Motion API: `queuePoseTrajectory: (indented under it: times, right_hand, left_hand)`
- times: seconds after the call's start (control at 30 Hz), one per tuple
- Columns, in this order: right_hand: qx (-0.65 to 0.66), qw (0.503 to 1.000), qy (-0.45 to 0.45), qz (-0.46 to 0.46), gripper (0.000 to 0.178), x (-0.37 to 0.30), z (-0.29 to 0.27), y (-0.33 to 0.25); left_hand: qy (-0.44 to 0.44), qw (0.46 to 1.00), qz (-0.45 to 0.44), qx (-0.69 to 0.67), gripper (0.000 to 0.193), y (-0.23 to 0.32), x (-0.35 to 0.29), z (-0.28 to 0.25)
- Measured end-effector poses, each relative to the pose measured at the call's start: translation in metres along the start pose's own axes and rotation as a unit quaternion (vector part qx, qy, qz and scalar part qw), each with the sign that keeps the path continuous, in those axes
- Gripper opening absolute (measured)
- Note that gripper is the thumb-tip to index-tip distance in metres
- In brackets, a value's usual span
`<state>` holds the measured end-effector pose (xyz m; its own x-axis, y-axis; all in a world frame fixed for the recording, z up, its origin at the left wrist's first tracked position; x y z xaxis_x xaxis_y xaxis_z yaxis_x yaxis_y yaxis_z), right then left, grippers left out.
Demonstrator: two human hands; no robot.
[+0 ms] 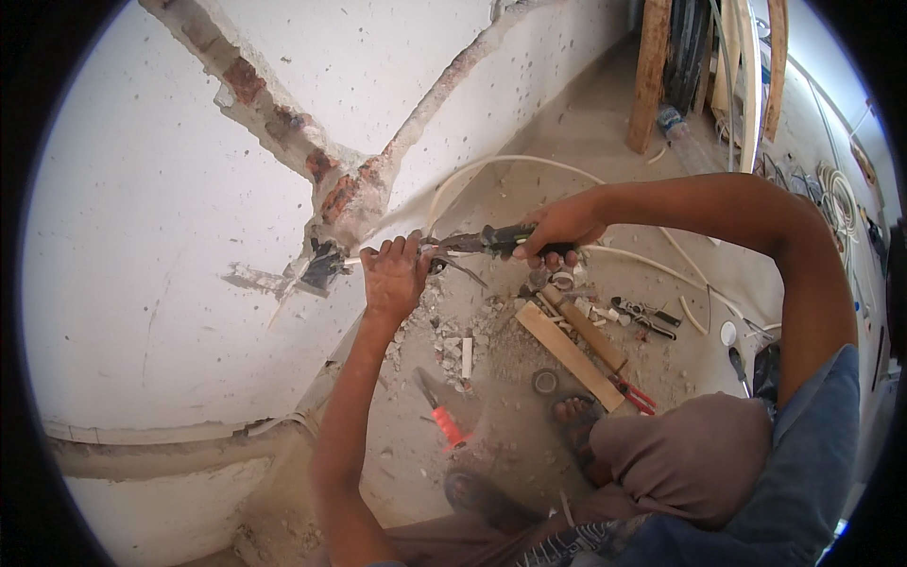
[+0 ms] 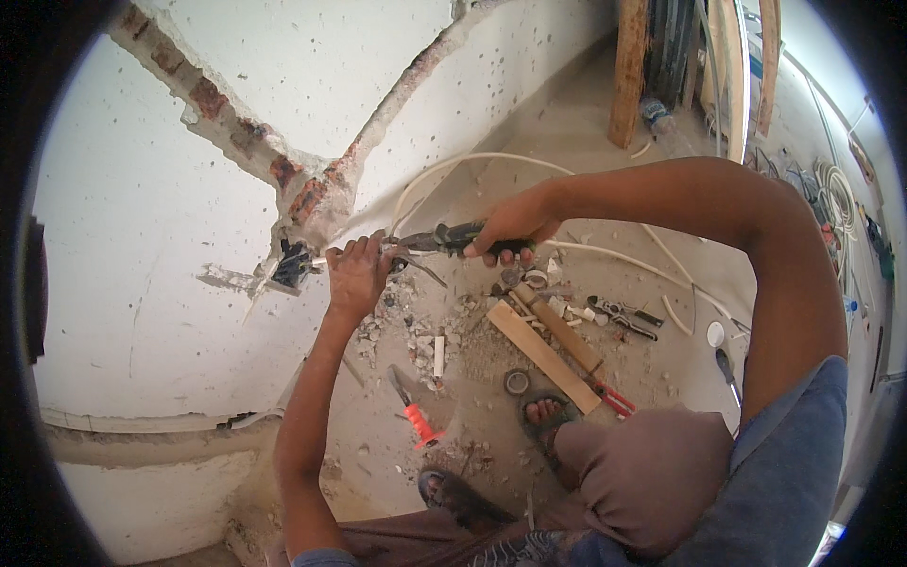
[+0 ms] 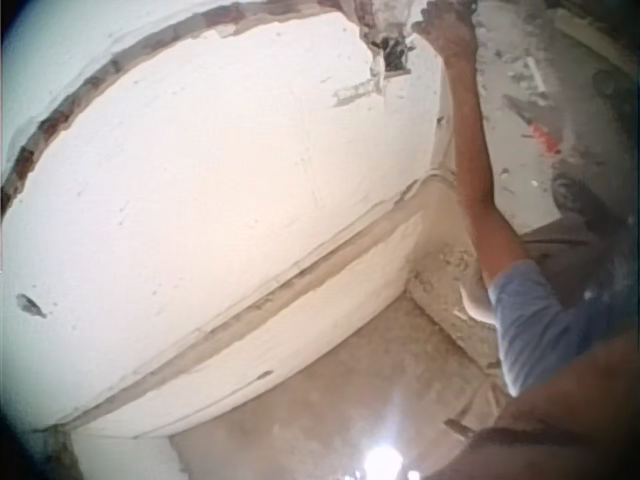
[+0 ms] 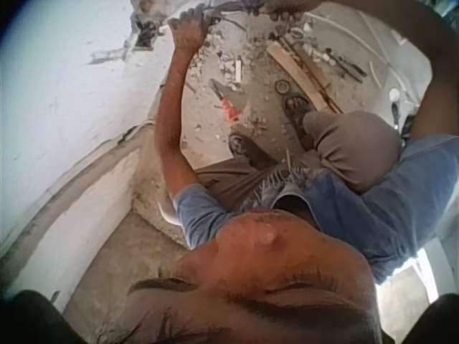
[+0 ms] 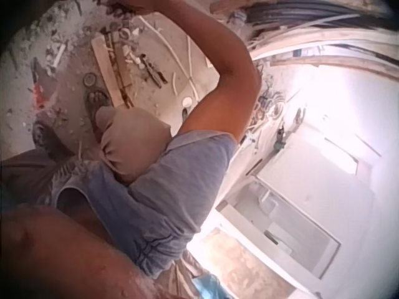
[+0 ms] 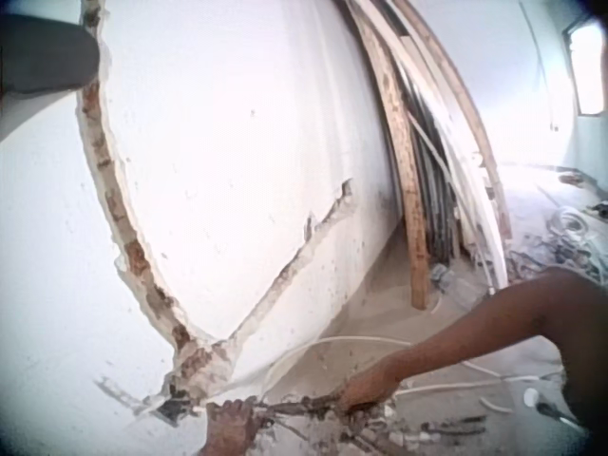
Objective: The person works on electrical wiring inside a wall cavity and a circular junction box, using pliers to strip insulation, twisting wires together by hand, and applying electrical tape to secure the connections.
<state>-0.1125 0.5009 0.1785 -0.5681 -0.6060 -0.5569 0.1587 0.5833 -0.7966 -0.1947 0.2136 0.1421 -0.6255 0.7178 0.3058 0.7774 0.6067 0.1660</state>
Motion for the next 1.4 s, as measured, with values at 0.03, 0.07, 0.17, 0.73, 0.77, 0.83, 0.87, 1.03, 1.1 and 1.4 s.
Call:
queuePoseTrajectory:
  times: [0.03, 0.07, 0.17, 0.73, 0.77, 0.83, 0.87, 1.03, 1.1, 1.4]
  right_hand:
    - [0.262, 0.956, -0.118, 0.051, 0.036, -0.004, 0.005, 0.001]
    - [0.27, 0.952, -0.137, 0.05, 0.041, -0.008, 0.004, -0.006]
    - [0.25, 0.951, -0.172, 0.055, 0.046, -0.002, -0.008, 0.001]
    - [-0.104, 0.982, 0.041, 0.149, 0.039, -0.008, -0.016, -0.04]
    - [-0.081, 0.985, 0.04, 0.15, 0.038, -0.007, -0.014, -0.035]
    - [-0.093, 0.988, 0.037, 0.116, 0.038, -0.005, -0.014, -0.027]
    - [-0.097, 0.99, 0.034, 0.097, 0.038, -0.004, -0.012, -0.028]
    - [-0.113, 0.987, 0.04, 0.104, 0.037, -0.003, -0.008, -0.041]
    - [-0.124, 0.986, 0.048, 0.099, 0.036, -0.005, -0.007, -0.04]
    - [-0.24, 0.965, 0.104, -0.027, 0.038, 0.008, -0.016, -0.004]
  left_hand:
    - [-0.015, 1.0, 0.001, -0.012, 0.038, 0.001, -0.002, 0.0]
    - [-0.03, 0.999, 0.002, -0.018, 0.04, 0.0, -0.001, -0.006]
    - [-0.072, 0.993, -0.01, -0.088, 0.038, -0.001, -0.002, -0.022]
    - [-0.024, 0.992, 0.034, -0.117, 0.018, -0.004, -0.001, -0.016]
    - [-0.017, 0.992, 0.042, -0.121, 0.018, -0.005, -0.001, -0.013]
    - [-0.007, 0.99, 0.051, -0.134, 0.017, -0.008, -0.002, -0.009]
    - [-0.006, 0.989, 0.052, -0.142, 0.017, -0.009, -0.003, -0.009]
    - [0.001, 0.988, 0.046, -0.148, 0.014, -0.012, -0.011, -0.007]
    - [-0.004, 0.988, 0.048, -0.148, 0.013, -0.009, -0.009, -0.008]
    - [-0.022, 0.987, 0.038, -0.155, 0.015, -0.007, -0.003, -0.007]
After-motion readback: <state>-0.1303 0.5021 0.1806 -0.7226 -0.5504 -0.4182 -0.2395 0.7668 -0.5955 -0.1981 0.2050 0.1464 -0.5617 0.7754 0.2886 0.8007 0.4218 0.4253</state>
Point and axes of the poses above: each hand's wrist, its own x-axis towards the middle knuckle, its own z-axis out of the palm, y = z × x, the point moved 2 cm from there along x, towards the middle knuckle, and after that the axes turned 11 degrees about -x, right-handed, at the moved point
